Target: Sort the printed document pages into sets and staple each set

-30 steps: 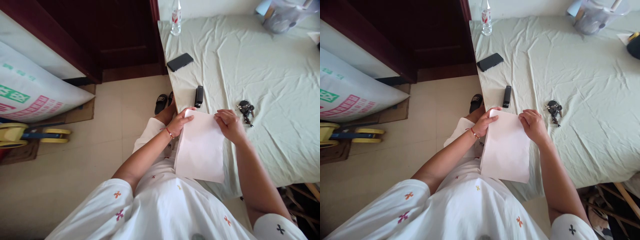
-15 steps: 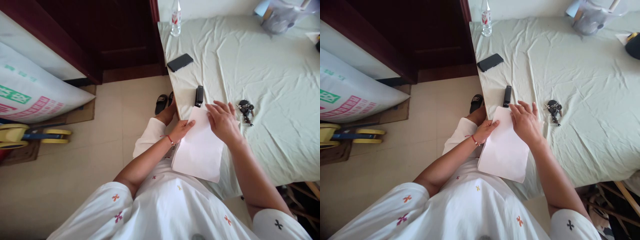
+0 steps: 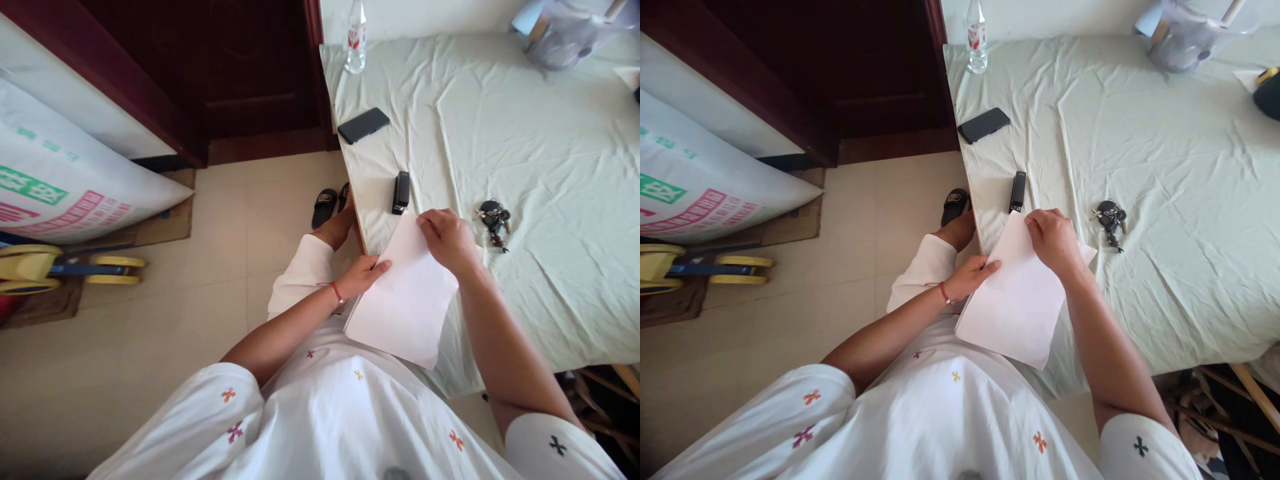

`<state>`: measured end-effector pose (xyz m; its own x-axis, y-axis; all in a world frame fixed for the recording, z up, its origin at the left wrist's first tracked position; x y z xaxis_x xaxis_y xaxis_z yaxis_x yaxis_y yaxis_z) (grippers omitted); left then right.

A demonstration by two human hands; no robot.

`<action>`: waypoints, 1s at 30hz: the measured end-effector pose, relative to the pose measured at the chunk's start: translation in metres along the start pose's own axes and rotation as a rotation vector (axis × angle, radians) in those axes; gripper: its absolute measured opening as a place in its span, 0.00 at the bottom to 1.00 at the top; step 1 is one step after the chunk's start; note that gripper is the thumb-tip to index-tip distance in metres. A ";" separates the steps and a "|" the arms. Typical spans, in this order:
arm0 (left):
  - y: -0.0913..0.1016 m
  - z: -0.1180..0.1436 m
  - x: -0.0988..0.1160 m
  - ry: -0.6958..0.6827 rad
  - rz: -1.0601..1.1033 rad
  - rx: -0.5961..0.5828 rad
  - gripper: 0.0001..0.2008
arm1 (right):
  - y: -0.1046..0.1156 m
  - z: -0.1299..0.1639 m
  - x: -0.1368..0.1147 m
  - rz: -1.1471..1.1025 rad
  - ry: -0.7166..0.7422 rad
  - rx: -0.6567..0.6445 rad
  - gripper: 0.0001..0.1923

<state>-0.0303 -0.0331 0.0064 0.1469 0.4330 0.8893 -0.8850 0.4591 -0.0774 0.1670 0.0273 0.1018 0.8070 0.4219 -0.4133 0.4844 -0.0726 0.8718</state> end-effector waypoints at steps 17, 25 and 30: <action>-0.027 0.025 -0.045 0.203 0.341 0.030 0.33 | -0.047 -0.030 0.031 0.014 -0.245 -0.326 0.16; -0.036 0.044 -0.052 0.181 0.205 -0.037 0.22 | -0.056 -0.043 0.048 0.017 -0.262 -0.274 0.14; -0.029 0.060 -0.060 0.229 0.062 -0.249 0.21 | -0.055 -0.045 0.053 -0.029 -0.245 -0.260 0.14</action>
Point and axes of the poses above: each hand's wrist, its own z-axis away from the middle knuckle, its own y-axis out of the back of the hand, x = y × z, the point moved 3 cm from there along -z, towards the middle knuckle, and after that the axes turned 10 degrees about y, right-handed, at the moved point
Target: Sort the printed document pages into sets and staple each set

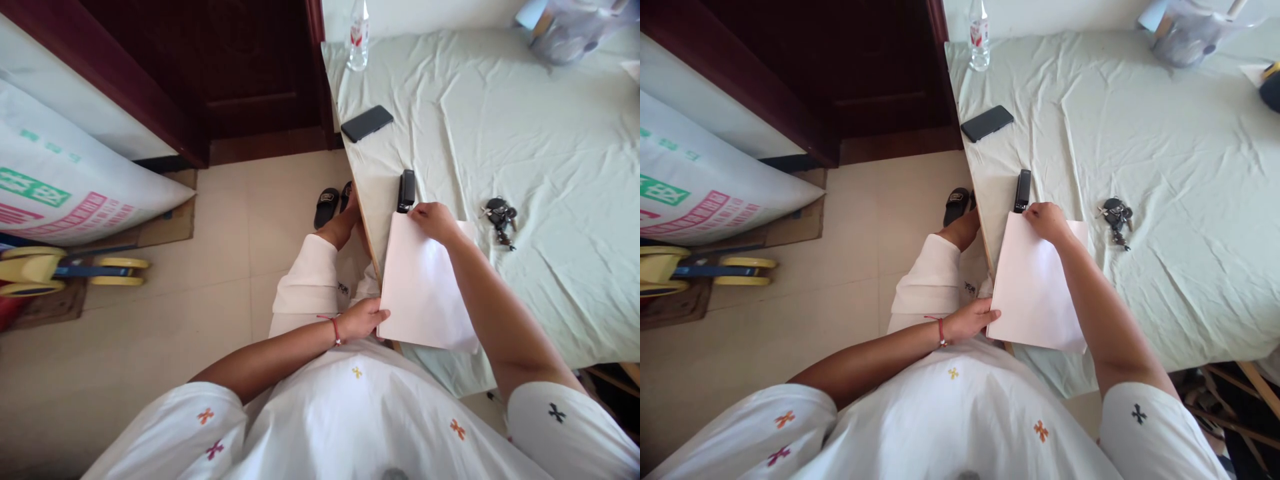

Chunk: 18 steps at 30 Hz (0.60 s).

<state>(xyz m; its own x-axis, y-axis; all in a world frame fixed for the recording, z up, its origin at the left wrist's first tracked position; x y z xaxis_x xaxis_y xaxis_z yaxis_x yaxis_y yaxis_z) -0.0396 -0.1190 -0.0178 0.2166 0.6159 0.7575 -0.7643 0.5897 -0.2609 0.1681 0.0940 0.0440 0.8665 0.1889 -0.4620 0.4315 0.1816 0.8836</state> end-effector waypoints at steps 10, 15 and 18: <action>0.013 0.007 -0.017 -0.148 -0.179 -0.148 0.26 | -0.002 0.015 -0.007 -0.133 -0.042 0.020 0.13; 0.011 0.011 -0.027 0.041 -0.218 -0.147 0.31 | 0.014 0.024 -0.010 -0.099 0.010 0.178 0.15; 0.011 0.017 -0.024 -0.022 -0.401 -0.113 0.33 | 0.025 0.029 -0.009 -0.043 0.042 0.303 0.15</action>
Point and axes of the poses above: each hand's wrist, its own z-axis away from the middle knuckle, its own y-axis out of the back of the hand, x = y × z, the point moved 3 cm from there along -z, towards the middle knuckle, and after that the axes turned 10 degrees about y, right-handed, at the moved point
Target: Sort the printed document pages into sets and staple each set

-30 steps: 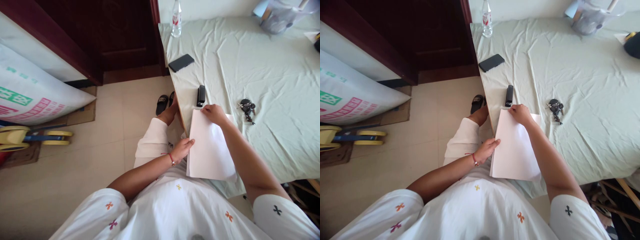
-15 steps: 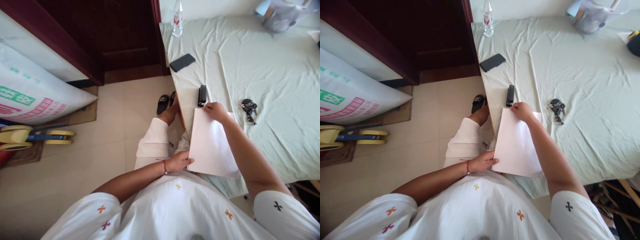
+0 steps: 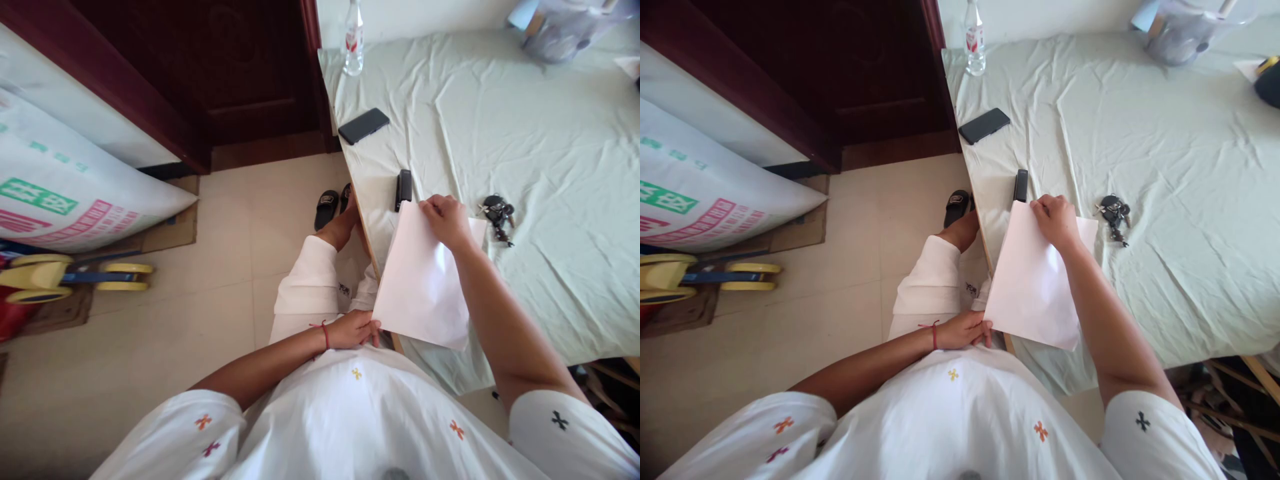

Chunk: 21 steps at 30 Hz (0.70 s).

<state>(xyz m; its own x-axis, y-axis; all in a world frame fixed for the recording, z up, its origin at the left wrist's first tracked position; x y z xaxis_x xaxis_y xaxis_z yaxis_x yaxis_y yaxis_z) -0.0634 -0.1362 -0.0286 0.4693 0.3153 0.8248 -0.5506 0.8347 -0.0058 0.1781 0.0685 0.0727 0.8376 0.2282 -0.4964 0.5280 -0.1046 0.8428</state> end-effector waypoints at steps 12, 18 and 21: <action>-0.003 0.007 0.002 -0.114 0.002 -0.119 0.37 | -0.005 0.003 0.004 -0.174 -0.062 -0.021 0.14; -0.002 0.005 -0.004 -0.223 -0.216 -0.055 0.33 | -0.007 0.011 0.008 -0.443 -0.089 -0.070 0.17; -0.004 0.001 -0.005 -0.266 -0.428 -0.009 0.28 | -0.004 0.011 0.001 -0.435 -0.027 -0.127 0.18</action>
Point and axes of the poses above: each hand's wrist, its own z-axis away from the middle knuckle, its own y-axis out of the back of the hand, x = y × z, the point moved 3 cm from there along -z, towards the middle knuckle, and after that the axes turned 10 degrees about y, right-handed, at the moved point
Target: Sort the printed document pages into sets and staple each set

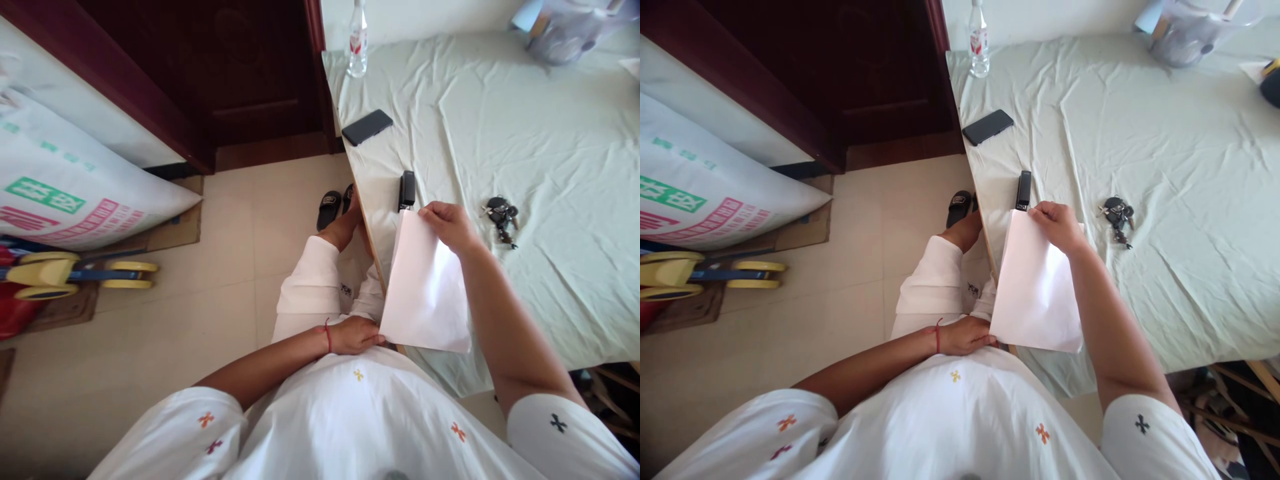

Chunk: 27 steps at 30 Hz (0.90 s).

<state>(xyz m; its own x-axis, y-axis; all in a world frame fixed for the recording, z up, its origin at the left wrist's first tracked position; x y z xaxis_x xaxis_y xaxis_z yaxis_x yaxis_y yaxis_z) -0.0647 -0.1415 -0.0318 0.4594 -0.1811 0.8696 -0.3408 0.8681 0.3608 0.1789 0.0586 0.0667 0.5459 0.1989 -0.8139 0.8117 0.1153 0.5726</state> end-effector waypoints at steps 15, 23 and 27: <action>0.124 -0.020 0.057 0.115 0.360 0.727 0.24 | 0.008 0.006 -0.058 0.205 0.237 0.075 0.14; 0.124 -0.053 0.067 0.037 0.965 0.664 0.30 | 0.014 0.014 -0.060 0.113 0.263 0.041 0.18; 0.118 -0.051 0.065 0.034 0.936 0.679 0.29 | 0.014 0.016 -0.064 0.143 0.333 -0.008 0.19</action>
<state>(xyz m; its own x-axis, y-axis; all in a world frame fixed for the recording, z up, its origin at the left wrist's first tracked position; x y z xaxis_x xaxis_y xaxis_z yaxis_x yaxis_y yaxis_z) -0.0331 -0.0271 0.0503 -0.1873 0.4230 0.8865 -0.9252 0.2273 -0.3039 0.1586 0.0320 0.1248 0.5556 0.5191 -0.6495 0.7296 0.0702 0.6802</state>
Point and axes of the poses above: each hand's wrist, its own z-axis away from the middle knuckle, its own y-axis out of the back of the hand, x = y × z, the point moved 3 cm from there along -z, towards the middle knuckle, and after that the axes turned 10 degrees about y, right-handed, at the moved point
